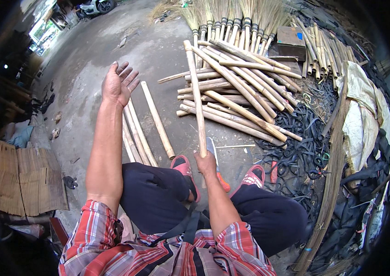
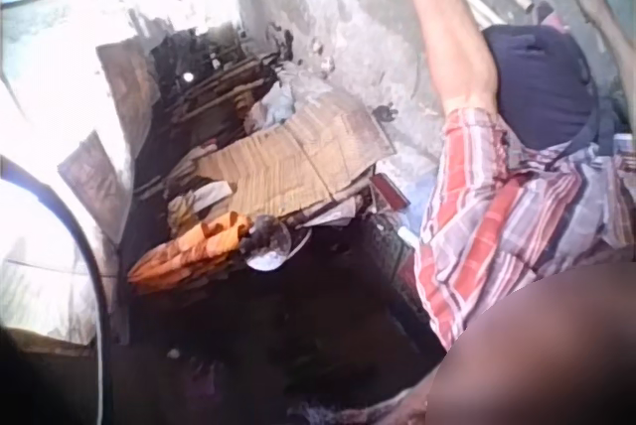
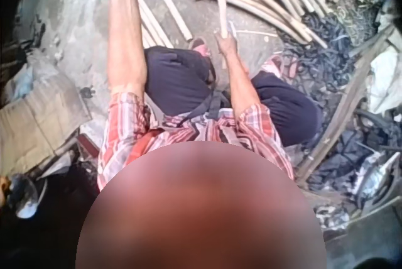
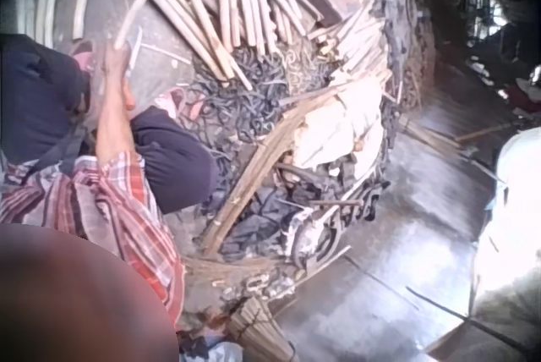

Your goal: The person sits on the ground and uses a knife to sharpen the ends of bamboo sticks. They repeatedly pick up sticks, hold them with one hand, and shave the tip with the other, then place the sharpened sticks aside.

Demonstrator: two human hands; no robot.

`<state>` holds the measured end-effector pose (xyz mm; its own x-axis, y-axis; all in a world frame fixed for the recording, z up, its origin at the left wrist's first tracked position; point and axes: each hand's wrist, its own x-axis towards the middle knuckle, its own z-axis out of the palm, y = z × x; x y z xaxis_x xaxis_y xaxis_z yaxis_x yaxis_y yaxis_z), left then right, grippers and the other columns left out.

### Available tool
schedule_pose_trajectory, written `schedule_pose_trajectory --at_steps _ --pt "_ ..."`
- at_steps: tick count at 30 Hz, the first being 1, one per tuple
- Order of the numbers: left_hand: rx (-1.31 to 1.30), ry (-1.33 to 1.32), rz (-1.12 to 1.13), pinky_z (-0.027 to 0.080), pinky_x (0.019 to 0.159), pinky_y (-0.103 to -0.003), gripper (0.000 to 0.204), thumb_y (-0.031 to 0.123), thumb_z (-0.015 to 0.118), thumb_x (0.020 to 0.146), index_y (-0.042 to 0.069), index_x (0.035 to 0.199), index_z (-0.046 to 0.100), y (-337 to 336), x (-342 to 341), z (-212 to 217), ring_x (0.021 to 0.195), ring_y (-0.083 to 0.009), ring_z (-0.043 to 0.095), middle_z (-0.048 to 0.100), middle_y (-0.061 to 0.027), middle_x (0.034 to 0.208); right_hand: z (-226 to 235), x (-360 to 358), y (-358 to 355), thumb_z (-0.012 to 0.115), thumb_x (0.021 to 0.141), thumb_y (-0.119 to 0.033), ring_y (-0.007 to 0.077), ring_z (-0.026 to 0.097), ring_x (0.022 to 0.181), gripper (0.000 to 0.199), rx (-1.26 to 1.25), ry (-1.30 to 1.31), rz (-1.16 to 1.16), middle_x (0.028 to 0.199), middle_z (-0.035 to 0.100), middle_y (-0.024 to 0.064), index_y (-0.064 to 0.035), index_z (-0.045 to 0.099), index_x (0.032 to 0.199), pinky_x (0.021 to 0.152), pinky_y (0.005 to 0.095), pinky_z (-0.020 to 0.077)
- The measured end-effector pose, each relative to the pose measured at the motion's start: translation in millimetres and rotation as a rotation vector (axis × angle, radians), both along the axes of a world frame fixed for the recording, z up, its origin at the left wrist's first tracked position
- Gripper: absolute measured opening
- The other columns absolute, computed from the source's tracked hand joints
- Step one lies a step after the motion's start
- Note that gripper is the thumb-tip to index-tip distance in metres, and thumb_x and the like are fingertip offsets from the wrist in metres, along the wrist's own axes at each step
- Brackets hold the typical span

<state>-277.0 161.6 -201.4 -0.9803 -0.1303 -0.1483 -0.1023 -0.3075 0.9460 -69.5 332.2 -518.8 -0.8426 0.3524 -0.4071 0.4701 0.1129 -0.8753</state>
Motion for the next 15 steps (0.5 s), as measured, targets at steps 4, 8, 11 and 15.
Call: schedule_pose_trajectory --at_steps 4,8,11,15 --pt "-0.064 0.002 -0.02 0.045 0.101 -0.048 0.052 0.043 0.044 0.106 0.001 0.133 0.057 6 -3 -9 0.113 -0.0268 0.06 0.056 -0.0168 0.131 0 1 6 0.069 0.094 -0.026 0.0152 0.053 0.044 0.026 -0.218 -0.03 -0.096 0.058 0.053 0.003 -0.0037 0.058 0.086 0.039 0.0328 0.0439" --pt "-0.098 0.02 -0.071 0.046 0.101 -0.046 0.05 0.043 0.045 0.105 0.002 0.131 0.059 14 -3 -9 0.113 -0.025 0.061 0.058 -0.016 0.129 4 0 13 0.068 0.094 -0.025 0.0149 0.053 0.045 0.024 -0.351 -0.005 -0.137 0.062 0.052 0.0032 -0.0045 0.055 0.091 0.039 0.0316 0.0449" --pt "-0.119 0.023 -0.088 0.047 0.1 -0.046 0.049 0.042 0.045 0.105 0.002 0.13 0.06 17 -3 -8 0.112 -0.0243 0.062 0.059 -0.0156 0.128 2 0 16 0.068 0.094 -0.025 0.0149 0.053 0.046 0.025 -0.418 -0.01 -0.153 0.066 0.054 0.0043 -0.0038 0.054 0.093 0.04 0.0315 0.0461" --pt "-0.141 0.022 -0.091 0.047 0.099 -0.045 0.049 0.042 0.044 0.105 0.002 0.129 0.06 20 -4 -8 0.11 -0.0242 0.063 0.06 -0.0154 0.127 -6 -1 14 0.069 0.094 -0.028 0.015 0.054 0.048 0.028 -0.41 -0.041 -0.28 0.072 0.056 0.0054 -0.0036 0.054 0.094 0.041 0.0309 0.0469"
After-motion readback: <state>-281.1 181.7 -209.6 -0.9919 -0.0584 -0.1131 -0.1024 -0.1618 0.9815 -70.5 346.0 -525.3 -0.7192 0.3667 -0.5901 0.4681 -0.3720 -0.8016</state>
